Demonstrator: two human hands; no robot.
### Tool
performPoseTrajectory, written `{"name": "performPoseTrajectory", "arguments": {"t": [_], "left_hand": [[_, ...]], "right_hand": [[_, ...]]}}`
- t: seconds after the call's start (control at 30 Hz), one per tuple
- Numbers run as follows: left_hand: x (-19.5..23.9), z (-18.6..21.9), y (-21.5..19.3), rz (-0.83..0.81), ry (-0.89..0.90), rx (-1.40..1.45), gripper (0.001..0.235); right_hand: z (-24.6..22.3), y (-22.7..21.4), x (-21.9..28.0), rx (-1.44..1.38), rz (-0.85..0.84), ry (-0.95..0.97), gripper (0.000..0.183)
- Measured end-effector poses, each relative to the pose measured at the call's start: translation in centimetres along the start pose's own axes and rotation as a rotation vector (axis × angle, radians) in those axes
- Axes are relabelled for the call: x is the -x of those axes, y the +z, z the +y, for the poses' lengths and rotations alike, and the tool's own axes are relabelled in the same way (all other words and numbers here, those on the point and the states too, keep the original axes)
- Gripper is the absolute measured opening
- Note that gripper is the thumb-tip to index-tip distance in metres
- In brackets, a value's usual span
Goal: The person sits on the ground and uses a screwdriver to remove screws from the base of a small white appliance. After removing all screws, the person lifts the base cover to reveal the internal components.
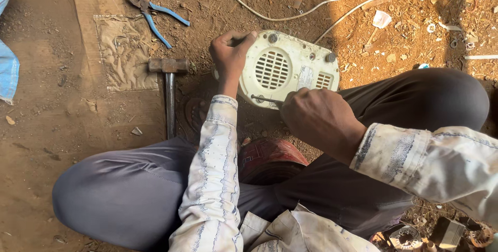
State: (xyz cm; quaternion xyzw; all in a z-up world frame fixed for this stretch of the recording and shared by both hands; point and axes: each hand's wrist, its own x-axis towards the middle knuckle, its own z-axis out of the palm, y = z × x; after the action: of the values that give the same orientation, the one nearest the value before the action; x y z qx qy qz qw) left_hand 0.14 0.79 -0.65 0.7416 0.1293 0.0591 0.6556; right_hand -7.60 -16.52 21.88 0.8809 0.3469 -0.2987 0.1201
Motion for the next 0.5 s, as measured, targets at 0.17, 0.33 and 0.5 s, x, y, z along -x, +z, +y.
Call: {"name": "performPoseTrajectory", "arguments": {"t": [0.17, 0.33, 0.5], "left_hand": [[-0.01, -0.14, -0.12, -0.014, -0.011, 0.02, 0.021], [0.13, -0.16, -0.21, -0.015, -0.013, 0.052, 0.02], [0.11, -0.19, -0.36, -0.027, -0.025, 0.047, 0.022]], "right_hand": [[0.51, 0.24, 0.26, 0.06, 0.4, -0.232, 0.018], [0.06, 0.27, 0.06, -0.051, 0.181, -0.065, 0.02], [0.19, 0.64, 0.12, -0.111, 0.124, -0.032, 0.014]]}}
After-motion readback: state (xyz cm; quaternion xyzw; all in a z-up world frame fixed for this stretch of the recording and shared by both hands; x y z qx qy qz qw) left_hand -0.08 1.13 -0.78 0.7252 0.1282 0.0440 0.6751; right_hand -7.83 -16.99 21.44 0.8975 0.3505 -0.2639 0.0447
